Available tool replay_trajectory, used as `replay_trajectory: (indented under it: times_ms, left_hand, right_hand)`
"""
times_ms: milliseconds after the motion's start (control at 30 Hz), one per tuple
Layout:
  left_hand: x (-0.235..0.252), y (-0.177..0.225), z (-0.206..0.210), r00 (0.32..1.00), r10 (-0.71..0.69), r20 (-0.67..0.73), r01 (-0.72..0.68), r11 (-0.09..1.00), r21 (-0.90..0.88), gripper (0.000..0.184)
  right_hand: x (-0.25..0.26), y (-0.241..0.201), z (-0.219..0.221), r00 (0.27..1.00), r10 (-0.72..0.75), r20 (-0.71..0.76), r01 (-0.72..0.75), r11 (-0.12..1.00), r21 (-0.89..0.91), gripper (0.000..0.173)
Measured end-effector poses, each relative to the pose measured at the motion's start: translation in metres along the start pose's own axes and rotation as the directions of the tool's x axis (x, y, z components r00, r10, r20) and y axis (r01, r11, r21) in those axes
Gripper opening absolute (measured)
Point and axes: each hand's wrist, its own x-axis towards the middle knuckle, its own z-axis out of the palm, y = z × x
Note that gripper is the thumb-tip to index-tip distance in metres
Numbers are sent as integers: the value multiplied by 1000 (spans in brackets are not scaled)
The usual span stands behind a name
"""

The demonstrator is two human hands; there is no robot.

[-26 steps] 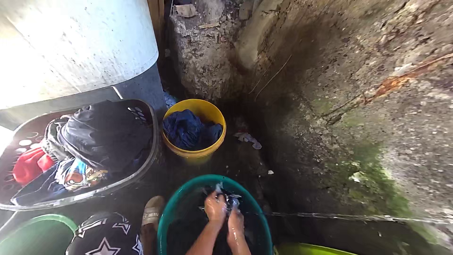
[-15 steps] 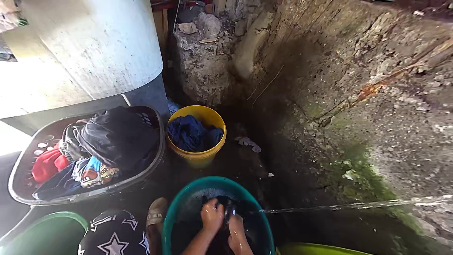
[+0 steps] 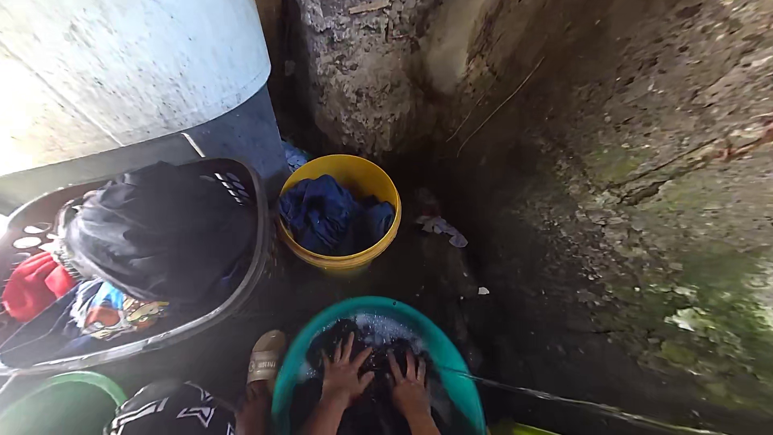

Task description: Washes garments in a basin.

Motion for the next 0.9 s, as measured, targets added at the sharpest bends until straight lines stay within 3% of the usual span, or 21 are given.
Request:
replay_trajectory:
  times_ms: [233,400,533,667,733,800,900]
  left_hand:
    - [36,8,0,983,-162,81,159,987,36,70]
    - [44,19,-13,962,-199,185,202,979,4,65]
    - [49,2,-28,998,-29,49,30,999,-18,69]
    - [15,-34,-27,994,103,43,-99,990,-98,78]
    - [3,-40,-27,993,83,87,-75,994,-83,88]
    - [-1,-36,-31,993,22,118,-12,997,-82,101]
    - [-10,-23,-41,993,-82,84,95,982,-163,105]
  right_hand:
    - [34,-13,0,996,92,18,-91,995,-27,51]
    - [40,-22,-27,983,164,85,-159,985,-67,67]
    - [35,-21,-35,989,145,3,-145,989,1,58]
    - [4,-9,-32,979,154,136,-176,970,170,68]
    - [-8,-3,-41,994,48,103,-81,933,351,58]
    - [-31,-5,-67,992,-117,-37,117,809,576,43]
    - [-95,-20,-121,894,-310,-325,448,600,662,27]
